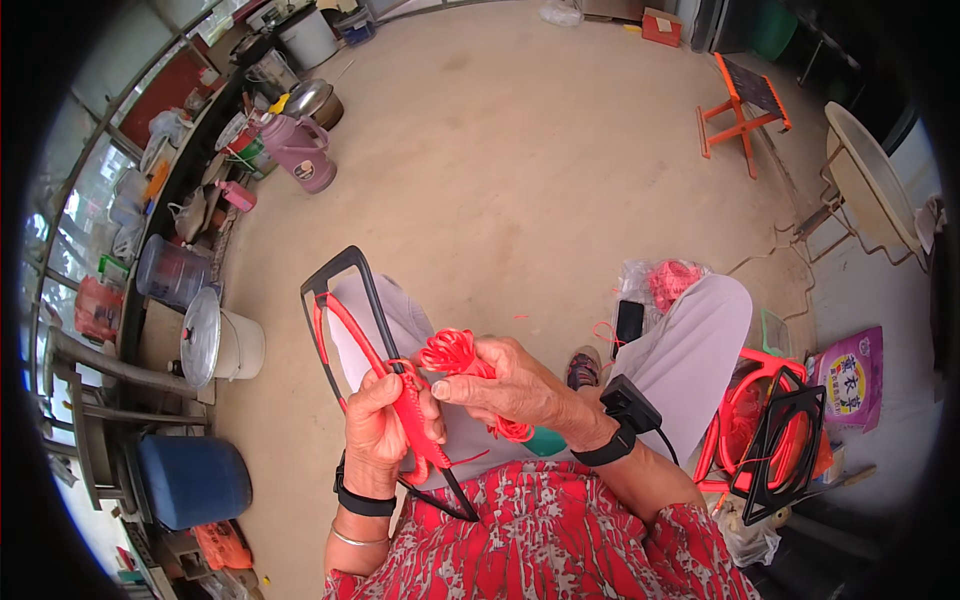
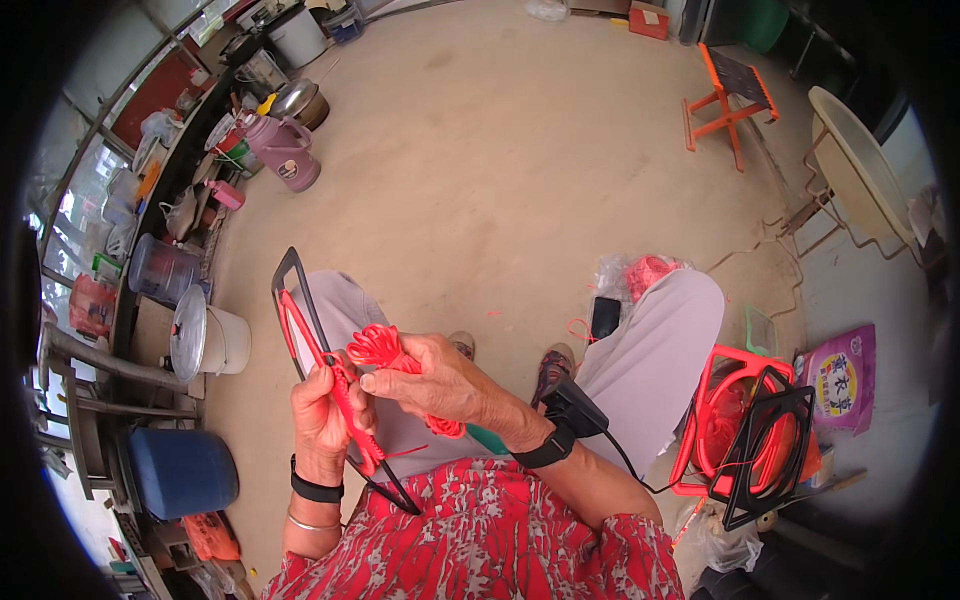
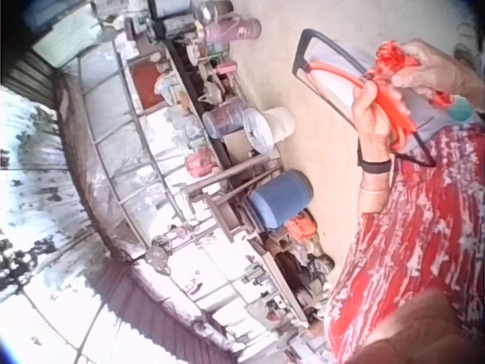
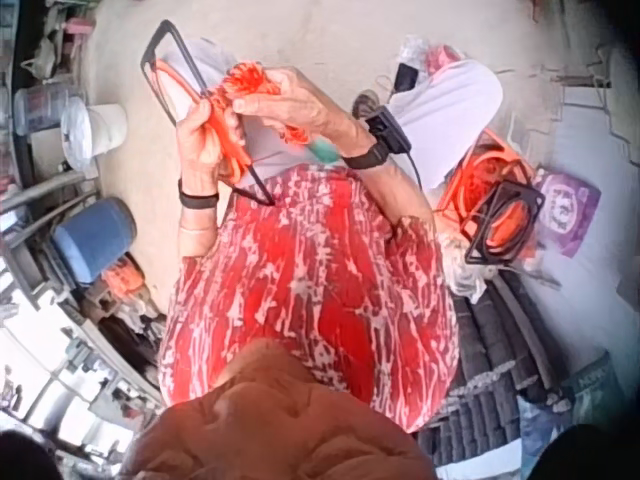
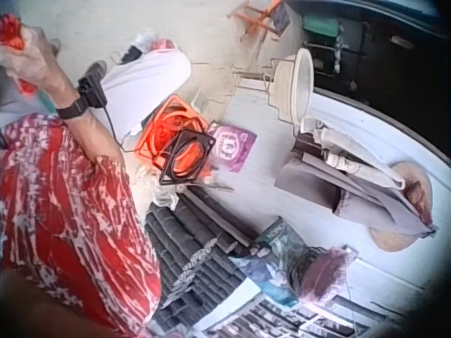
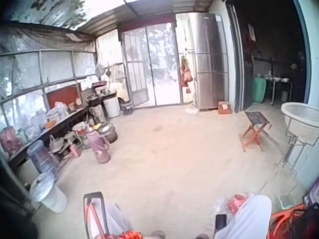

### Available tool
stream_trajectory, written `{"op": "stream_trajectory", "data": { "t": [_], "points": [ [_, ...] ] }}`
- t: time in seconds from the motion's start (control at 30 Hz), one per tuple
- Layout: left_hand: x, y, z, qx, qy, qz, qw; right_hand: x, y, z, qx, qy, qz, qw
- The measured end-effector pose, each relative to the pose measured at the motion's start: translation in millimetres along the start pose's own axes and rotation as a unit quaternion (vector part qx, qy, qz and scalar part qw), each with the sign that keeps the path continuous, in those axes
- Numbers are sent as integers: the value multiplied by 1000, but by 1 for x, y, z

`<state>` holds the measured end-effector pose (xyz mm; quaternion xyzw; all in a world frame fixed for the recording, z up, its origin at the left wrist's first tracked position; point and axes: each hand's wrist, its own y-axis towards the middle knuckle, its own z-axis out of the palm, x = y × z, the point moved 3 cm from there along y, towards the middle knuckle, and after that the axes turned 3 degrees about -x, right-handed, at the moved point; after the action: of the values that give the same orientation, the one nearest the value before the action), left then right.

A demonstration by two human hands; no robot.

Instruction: Wrapping a red cord or string tightly around a black and red frame.

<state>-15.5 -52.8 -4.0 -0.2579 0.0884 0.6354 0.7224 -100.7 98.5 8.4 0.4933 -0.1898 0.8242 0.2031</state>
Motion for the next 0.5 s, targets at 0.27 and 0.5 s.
{"op": "stream_trajectory", "data": {
  "t": [0.27,0.5],
  "points": [
    [-6,-14,2,70,-57,28,996,-1,4,8,0,-24,-64,998],
    [-4,-26,1,26,-117,29,992,1,6,27,37,47,-94,994]
  ]
}}
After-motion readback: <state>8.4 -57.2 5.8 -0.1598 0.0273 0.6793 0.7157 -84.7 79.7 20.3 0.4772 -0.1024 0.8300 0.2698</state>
